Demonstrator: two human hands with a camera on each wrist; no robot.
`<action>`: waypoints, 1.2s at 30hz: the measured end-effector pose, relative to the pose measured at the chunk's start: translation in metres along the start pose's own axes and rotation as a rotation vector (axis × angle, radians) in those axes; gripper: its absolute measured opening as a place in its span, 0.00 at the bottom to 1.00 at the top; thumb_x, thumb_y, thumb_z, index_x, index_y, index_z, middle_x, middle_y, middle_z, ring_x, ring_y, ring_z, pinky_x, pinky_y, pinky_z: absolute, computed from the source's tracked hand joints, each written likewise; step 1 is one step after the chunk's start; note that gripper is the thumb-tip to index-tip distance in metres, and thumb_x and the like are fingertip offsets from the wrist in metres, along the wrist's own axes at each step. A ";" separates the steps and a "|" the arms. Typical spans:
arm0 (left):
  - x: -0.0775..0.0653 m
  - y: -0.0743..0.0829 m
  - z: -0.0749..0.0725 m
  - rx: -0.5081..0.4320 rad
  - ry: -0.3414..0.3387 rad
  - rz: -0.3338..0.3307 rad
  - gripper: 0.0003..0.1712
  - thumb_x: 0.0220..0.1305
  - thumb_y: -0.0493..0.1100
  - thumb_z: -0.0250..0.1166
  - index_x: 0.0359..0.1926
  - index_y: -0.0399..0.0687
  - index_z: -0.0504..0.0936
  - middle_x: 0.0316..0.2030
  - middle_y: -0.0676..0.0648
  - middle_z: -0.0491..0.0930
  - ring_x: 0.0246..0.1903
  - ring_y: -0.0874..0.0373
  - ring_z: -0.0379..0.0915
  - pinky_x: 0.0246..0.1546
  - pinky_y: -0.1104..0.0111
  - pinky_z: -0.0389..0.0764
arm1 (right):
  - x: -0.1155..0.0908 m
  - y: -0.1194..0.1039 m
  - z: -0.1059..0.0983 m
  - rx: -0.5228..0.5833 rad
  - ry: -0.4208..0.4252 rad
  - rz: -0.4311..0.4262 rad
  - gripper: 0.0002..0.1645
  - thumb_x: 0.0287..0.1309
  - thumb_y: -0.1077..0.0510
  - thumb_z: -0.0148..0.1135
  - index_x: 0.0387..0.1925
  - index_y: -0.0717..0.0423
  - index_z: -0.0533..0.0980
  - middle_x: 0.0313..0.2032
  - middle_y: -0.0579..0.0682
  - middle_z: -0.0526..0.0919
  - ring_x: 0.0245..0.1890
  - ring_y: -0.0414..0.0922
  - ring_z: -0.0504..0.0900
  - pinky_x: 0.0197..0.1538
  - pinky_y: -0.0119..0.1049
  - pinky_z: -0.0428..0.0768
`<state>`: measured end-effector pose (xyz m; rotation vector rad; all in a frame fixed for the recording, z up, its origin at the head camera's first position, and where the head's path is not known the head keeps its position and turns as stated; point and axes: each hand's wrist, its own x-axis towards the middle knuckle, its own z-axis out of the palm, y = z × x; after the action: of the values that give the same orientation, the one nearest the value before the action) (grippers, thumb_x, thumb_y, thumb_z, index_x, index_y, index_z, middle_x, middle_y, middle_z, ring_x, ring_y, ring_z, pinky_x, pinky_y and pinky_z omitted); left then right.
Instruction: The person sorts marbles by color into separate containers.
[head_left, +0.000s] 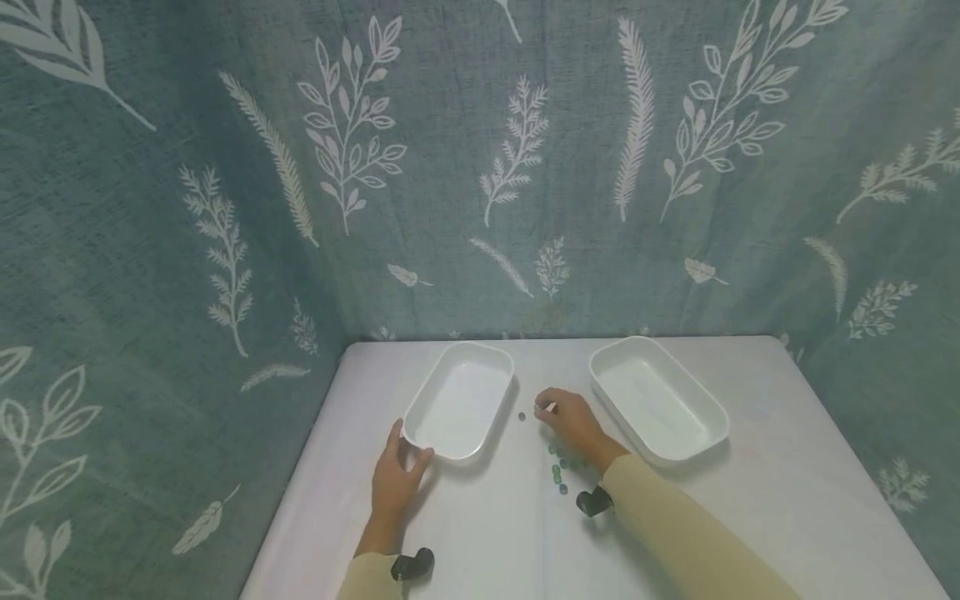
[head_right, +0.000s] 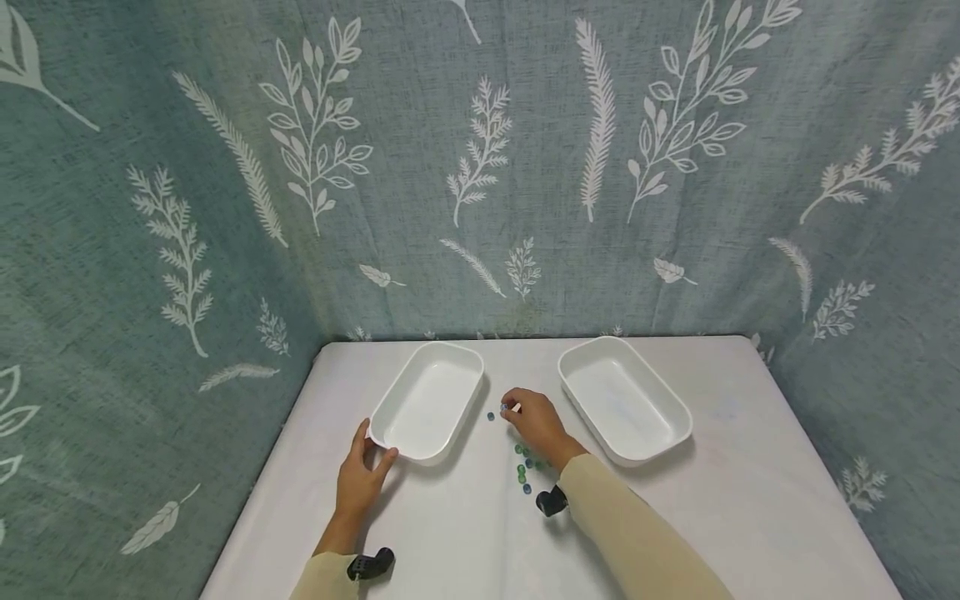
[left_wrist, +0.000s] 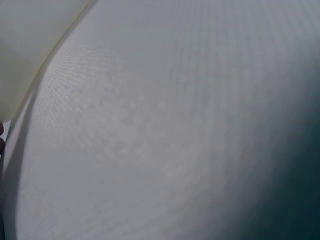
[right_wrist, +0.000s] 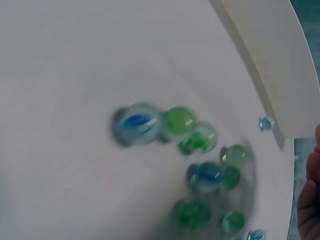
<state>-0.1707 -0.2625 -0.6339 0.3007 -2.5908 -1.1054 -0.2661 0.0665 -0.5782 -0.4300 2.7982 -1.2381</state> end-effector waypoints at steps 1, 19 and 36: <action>0.000 0.000 0.000 -0.003 0.001 0.001 0.55 0.55 0.71 0.64 0.75 0.53 0.54 0.69 0.42 0.63 0.69 0.43 0.56 0.67 0.44 0.55 | 0.003 -0.002 0.000 0.013 0.002 0.002 0.10 0.64 0.52 0.63 0.46 0.47 0.80 0.39 0.37 0.81 0.37 0.37 0.78 0.44 0.36 0.79; 0.003 0.003 0.002 -0.013 0.035 0.014 0.53 0.54 0.69 0.66 0.74 0.53 0.57 0.68 0.42 0.66 0.67 0.42 0.58 0.65 0.42 0.57 | 0.040 -0.030 0.011 0.123 0.053 0.003 0.11 0.63 0.59 0.63 0.46 0.56 0.79 0.42 0.47 0.83 0.39 0.44 0.79 0.46 0.41 0.79; -0.003 0.002 0.000 0.016 0.024 0.023 0.54 0.55 0.69 0.66 0.74 0.51 0.56 0.67 0.41 0.66 0.67 0.41 0.60 0.64 0.41 0.60 | 0.056 -0.039 0.027 0.121 0.098 -0.084 0.09 0.61 0.61 0.64 0.43 0.56 0.80 0.37 0.46 0.83 0.31 0.42 0.77 0.41 0.40 0.79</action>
<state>-0.1682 -0.2606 -0.6333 0.2849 -2.5762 -1.0676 -0.3061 0.0070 -0.5637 -0.4963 2.7906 -1.4762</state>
